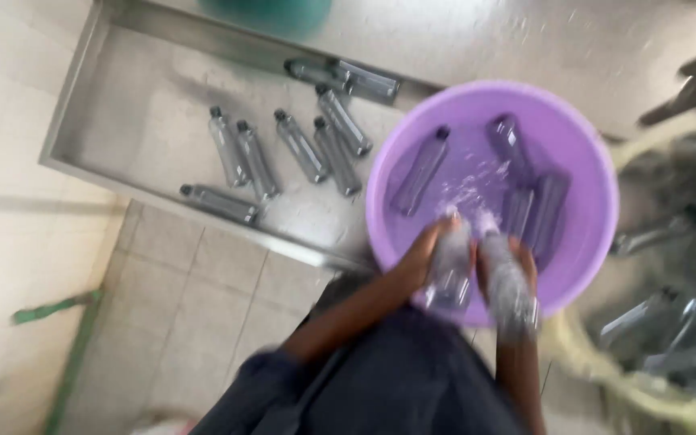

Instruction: Rinsing plastic bottles in a basin of water and organizing them on a metal surface.

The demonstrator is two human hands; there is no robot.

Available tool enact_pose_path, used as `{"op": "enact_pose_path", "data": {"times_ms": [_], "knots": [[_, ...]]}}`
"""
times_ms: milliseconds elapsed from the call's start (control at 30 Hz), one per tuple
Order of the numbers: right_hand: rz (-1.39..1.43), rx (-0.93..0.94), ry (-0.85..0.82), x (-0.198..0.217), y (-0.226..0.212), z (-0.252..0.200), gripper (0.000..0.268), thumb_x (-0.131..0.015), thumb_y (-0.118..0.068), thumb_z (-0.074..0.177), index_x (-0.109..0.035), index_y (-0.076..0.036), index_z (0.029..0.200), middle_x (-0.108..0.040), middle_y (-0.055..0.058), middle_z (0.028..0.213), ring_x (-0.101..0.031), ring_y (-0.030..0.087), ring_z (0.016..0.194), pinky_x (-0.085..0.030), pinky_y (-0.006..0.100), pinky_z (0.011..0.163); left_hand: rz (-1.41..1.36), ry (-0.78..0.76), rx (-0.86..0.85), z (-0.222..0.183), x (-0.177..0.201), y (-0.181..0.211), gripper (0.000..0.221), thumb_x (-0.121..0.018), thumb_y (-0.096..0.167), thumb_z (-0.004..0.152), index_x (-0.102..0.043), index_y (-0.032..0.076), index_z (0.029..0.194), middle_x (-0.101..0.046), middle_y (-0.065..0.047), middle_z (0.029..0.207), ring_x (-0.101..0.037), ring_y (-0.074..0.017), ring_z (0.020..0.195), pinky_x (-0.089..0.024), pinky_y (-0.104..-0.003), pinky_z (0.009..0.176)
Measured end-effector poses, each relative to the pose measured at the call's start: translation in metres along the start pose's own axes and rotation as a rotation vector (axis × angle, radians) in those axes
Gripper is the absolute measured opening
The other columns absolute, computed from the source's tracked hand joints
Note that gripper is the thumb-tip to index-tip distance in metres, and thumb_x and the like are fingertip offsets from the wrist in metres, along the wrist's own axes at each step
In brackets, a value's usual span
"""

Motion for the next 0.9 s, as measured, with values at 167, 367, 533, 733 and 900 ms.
{"op": "enact_pose_path", "data": {"times_ms": [167,367,533,733,900], "knots": [[0.182,-0.132,-0.261,-0.016,0.004,0.012,0.042,-0.075,-0.027,0.108,-0.074,0.007,0.132,-0.077,0.037,0.124,-0.079,0.052,0.109,-0.068,0.061,0.090,0.145,-0.042,0.019,-0.003,-0.015,0.030,0.045,-0.082,0.051,0.100,-0.075,0.008,0.110,-0.080,-0.019,0.092,-0.082,-0.0303,0.071,-0.071,-0.043,0.062],[-0.149,-0.156,-0.628,-0.065,0.013,-0.006,0.080,-0.052,-0.058,0.109,-0.045,0.009,0.153,-0.061,0.022,0.093,-0.080,0.039,0.065,-0.072,0.044,0.050,0.179,0.063,0.105,-0.052,-0.021,0.041,0.049,-0.080,0.041,0.099,-0.064,0.023,0.142,-0.076,-0.024,0.104,-0.079,-0.0400,0.071,-0.069,-0.047,0.056],[-0.091,-0.185,-0.330,0.020,0.031,0.079,0.063,-0.073,-0.049,0.096,-0.070,0.005,0.128,-0.078,0.030,0.109,-0.082,0.037,0.086,-0.070,0.049,0.061,0.075,0.136,0.079,-0.070,-0.022,0.045,0.043,-0.077,0.041,0.100,-0.074,-0.001,0.104,-0.079,-0.023,0.091,-0.079,-0.0286,0.072,-0.067,-0.042,0.062],[-0.059,-0.326,-0.245,-0.008,0.067,0.079,0.066,-0.074,-0.051,0.092,-0.070,0.004,0.127,-0.076,0.021,0.109,-0.080,0.027,0.092,-0.071,0.046,0.072,0.205,0.082,0.118,0.002,0.039,0.073,0.054,-0.071,0.058,0.093,-0.076,0.006,0.104,-0.078,-0.012,0.086,-0.079,-0.0271,0.071,-0.066,-0.038,0.062],[-0.021,-0.116,-0.287,-0.047,0.031,0.079,0.052,-0.073,-0.040,0.092,-0.071,0.003,0.120,-0.075,0.020,0.093,-0.080,0.033,0.075,-0.064,0.051,0.072,0.169,0.121,0.008,0.037,0.048,0.093,0.059,-0.078,0.051,0.093,-0.070,-0.003,0.114,-0.076,-0.026,0.094,-0.079,-0.0383,0.076,-0.067,-0.053,0.063]]}}
Point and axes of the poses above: each hand's wrist, its own z-axis towards the middle knuckle, its own x-axis out of the back of the hand, y = z × x, the point moved 7 cm from there along z, towards the middle knuckle
